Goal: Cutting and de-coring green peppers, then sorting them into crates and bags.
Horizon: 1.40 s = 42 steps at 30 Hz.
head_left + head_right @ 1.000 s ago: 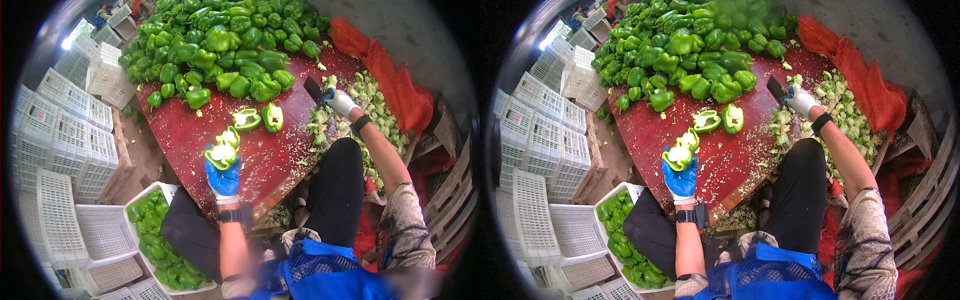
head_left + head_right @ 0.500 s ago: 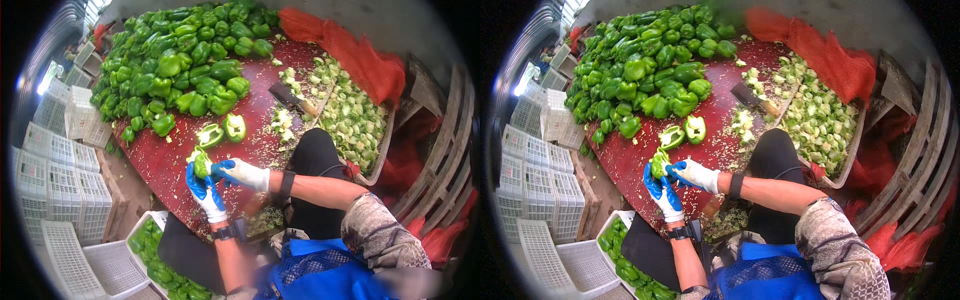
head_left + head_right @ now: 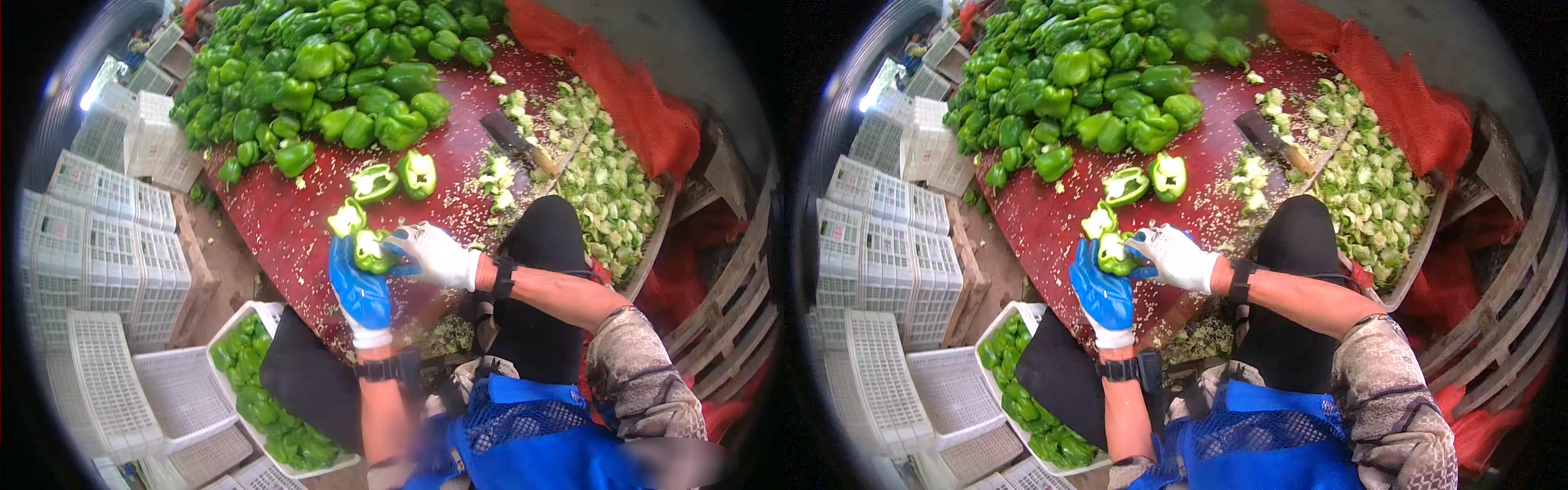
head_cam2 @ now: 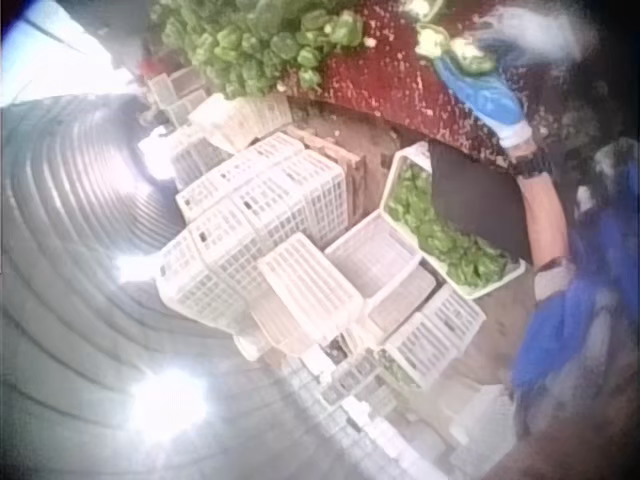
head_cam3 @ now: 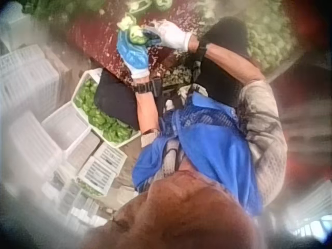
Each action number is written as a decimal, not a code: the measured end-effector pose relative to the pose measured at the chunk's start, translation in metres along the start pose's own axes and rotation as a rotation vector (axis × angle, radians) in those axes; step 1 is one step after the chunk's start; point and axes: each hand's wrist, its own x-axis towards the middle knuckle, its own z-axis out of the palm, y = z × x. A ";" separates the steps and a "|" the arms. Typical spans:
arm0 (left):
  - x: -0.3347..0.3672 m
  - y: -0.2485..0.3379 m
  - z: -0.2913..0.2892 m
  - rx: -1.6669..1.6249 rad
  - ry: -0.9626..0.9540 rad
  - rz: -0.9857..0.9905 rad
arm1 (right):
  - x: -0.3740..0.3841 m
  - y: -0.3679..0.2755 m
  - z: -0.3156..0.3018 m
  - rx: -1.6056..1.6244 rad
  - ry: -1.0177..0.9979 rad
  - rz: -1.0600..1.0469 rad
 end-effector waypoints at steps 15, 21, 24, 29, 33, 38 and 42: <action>0.000 -0.034 -0.018 0.072 0.055 0.121 | 0.006 -0.006 0.038 0.725 0.056 0.338; 0.006 -0.017 -0.021 0.239 -0.066 0.120 | 0.006 -0.005 0.036 0.907 0.075 0.243; 0.011 -0.011 -0.025 0.303 -0.040 0.137 | 0.010 -0.017 0.020 0.749 -0.036 0.119; 0.015 -0.010 -0.035 0.152 -0.148 -0.107 | 0.012 -0.006 0.026 1.056 -0.177 0.182; 0.010 0.000 -0.027 0.362 -0.199 -0.063 | 0.017 0.001 0.030 0.884 -0.154 0.143; 0.013 -0.002 -0.039 0.422 -0.165 -0.101 | 0.017 -0.008 0.036 0.610 -0.181 0.120; 0.003 -0.004 -0.031 0.318 -0.068 -0.242 | 0.007 -0.017 0.038 0.257 -0.306 0.215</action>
